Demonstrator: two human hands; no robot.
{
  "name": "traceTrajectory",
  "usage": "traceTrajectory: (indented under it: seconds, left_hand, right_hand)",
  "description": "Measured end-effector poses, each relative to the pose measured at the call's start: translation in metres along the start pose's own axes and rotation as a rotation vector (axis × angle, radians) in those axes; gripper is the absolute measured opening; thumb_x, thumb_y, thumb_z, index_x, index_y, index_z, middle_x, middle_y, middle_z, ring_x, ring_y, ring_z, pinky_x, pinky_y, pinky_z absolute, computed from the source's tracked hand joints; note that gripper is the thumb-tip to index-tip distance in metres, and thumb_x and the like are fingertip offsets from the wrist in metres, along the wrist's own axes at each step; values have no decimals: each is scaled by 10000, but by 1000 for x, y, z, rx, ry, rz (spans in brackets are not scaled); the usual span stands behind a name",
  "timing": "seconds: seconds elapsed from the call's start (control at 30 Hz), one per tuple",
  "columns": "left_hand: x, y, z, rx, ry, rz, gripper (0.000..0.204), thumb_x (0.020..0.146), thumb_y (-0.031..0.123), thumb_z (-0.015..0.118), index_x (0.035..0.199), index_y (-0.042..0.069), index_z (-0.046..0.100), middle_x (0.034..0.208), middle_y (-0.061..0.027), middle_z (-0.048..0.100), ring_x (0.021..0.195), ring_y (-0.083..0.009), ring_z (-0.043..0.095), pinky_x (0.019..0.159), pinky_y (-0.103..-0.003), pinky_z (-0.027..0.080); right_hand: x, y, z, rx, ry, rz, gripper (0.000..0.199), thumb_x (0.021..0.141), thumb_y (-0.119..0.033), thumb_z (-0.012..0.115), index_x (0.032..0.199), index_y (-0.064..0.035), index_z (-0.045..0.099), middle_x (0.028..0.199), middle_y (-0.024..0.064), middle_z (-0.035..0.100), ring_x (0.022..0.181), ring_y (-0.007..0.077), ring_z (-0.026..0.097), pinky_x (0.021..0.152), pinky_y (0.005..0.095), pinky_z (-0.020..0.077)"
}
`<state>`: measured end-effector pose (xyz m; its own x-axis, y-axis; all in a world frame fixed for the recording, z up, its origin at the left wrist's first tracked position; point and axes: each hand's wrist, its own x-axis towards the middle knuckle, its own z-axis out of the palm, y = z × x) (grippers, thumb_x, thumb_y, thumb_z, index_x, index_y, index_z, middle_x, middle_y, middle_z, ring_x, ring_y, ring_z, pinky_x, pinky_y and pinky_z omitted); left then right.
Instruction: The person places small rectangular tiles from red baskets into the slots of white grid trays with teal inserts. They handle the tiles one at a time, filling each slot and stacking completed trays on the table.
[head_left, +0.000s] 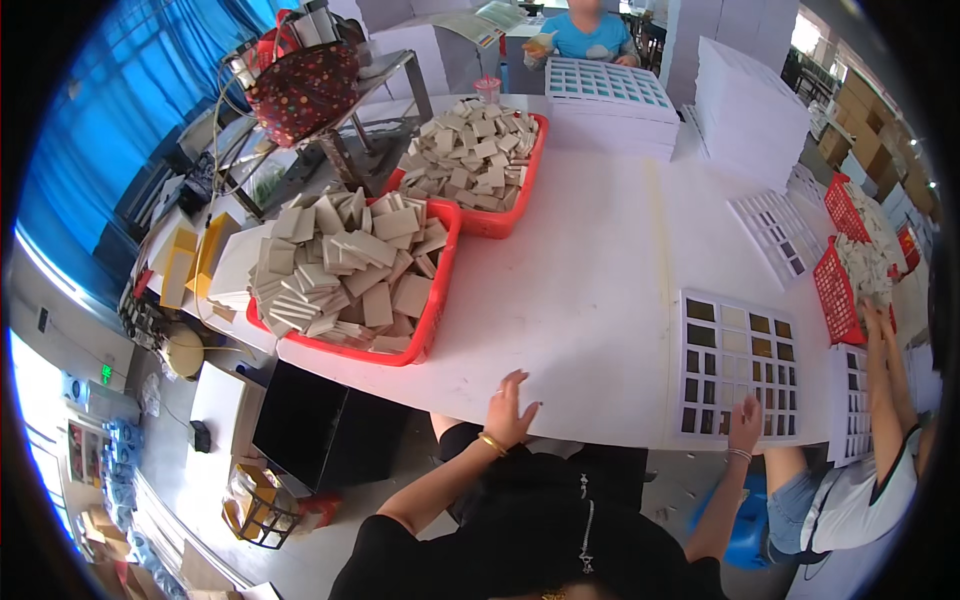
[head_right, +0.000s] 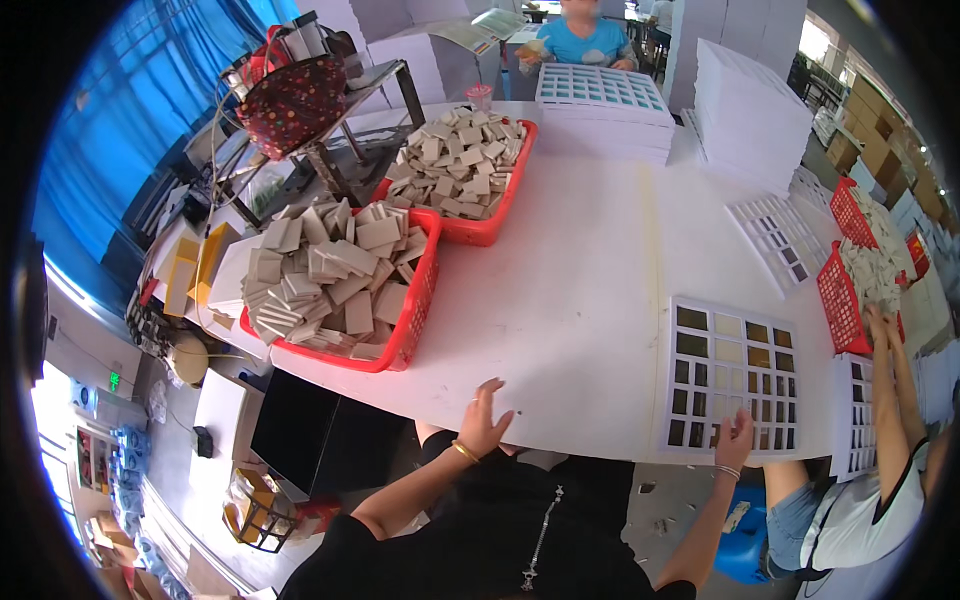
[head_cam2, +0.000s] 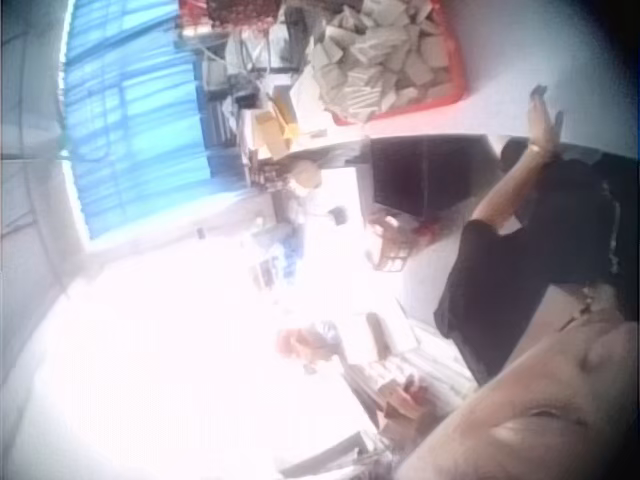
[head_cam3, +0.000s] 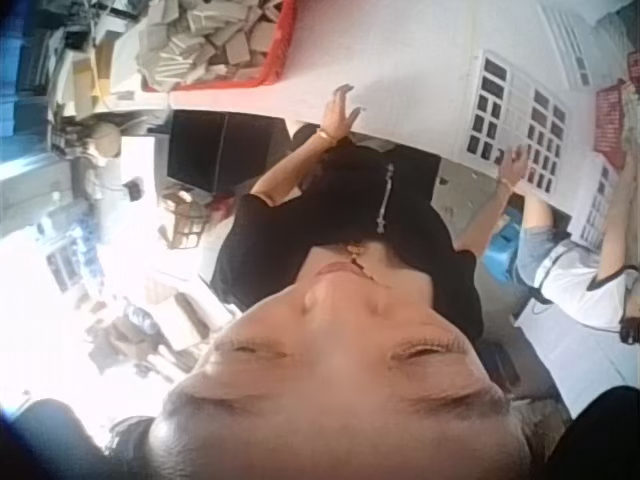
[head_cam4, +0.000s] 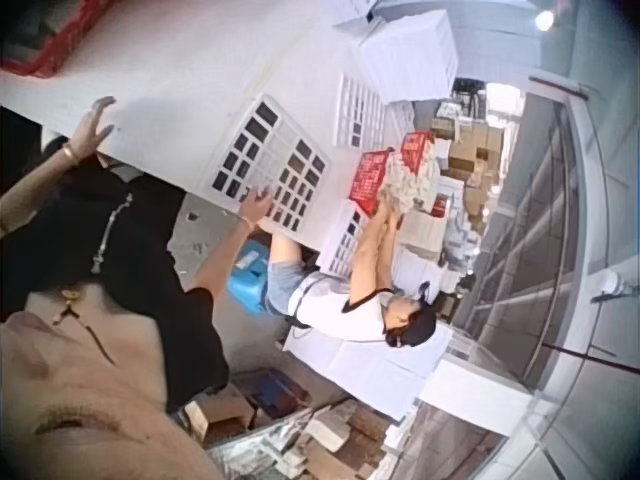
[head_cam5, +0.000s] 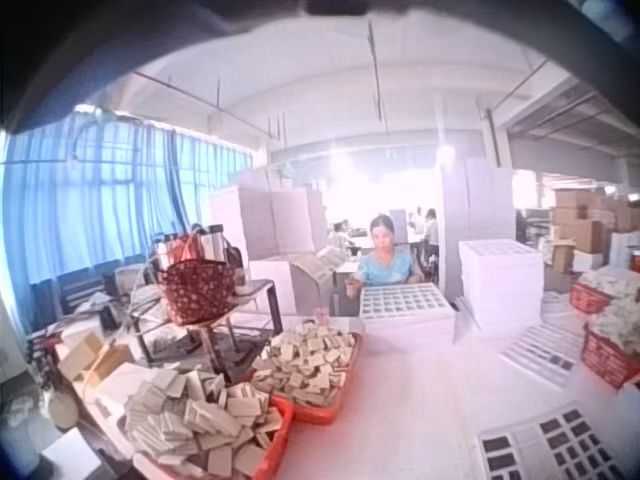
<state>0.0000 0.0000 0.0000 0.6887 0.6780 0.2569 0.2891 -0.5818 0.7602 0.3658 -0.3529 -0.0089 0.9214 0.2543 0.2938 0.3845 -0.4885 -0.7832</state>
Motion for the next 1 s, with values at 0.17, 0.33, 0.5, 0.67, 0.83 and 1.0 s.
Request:
traceTrajectory:
  seconds: [0.17, 0.33, 0.5, 0.67, 0.83, 1.0]
  left_hand:
    - [-46, -39, -36, 127, -67, -117, 599, 792, 181, 671, 1295, 13, 391, 1265, -210, 494, 1135, -376, 509, 972, -443, 405]
    - [-37, -19, -64, 61, -99, -64, 598, 800, 163, 668, 1305, 22, 381, 1203, -234, 508, 1100, -425, 509, 910, -461, 448]
    - [18, 21, -112, 65, 19, 165, 561, 789, 110, 674, 1281, 27, 417, 1216, -215, 515, 1043, -409, 536, 867, -450, 452]
    - [85, 68, -168, 175, -60, 352, 548, 757, 71, 687, 1255, 29, 463, 1224, -175, 533, 1096, -367, 529, 916, -421, 434]
    - [174, 75, -192, 329, -94, 520, 537, 757, 104, 689, 1244, 61, 466, 1202, -131, 536, 1034, -339, 538, 869, -420, 440]
    - [312, 66, -190, 190, -65, 561, 337, 768, 35, 636, 1094, 16, 552, 1109, -154, 590, 1020, -333, 577, 832, -372, 473]
  right_hand:
    - [-33, -79, 39, -32, -223, -92, 298, 821, -108, 656, 1100, -16, 603, 1124, 126, 605, 1058, 262, 570, 943, 354, 437]
    - [-12, -135, 101, -22, -354, -401, 304, 792, -140, 678, 1065, -31, 601, 1127, 152, 590, 1068, 317, 559, 943, 370, 439]
    - [18, -192, 174, -61, -638, -439, 441, 787, -244, 695, 1159, -60, 544, 1233, 152, 534, 1140, 328, 513, 962, 393, 429]
    - [52, -203, 253, -360, -724, -454, 631, 805, -365, 665, 1309, -67, 430, 1367, 177, 437, 1260, 339, 430, 1016, 425, 393]
    - [108, -201, 319, -596, -721, -154, 786, 827, -422, 639, 1440, -93, 274, 1514, 161, 232, 1403, 300, 235, 1085, 491, 294]
    - [146, -202, 367, -730, -638, 2, 800, 874, -544, 488, 1492, -137, 183, 1562, 132, 111, 1446, 283, 89, 1114, 562, 169]
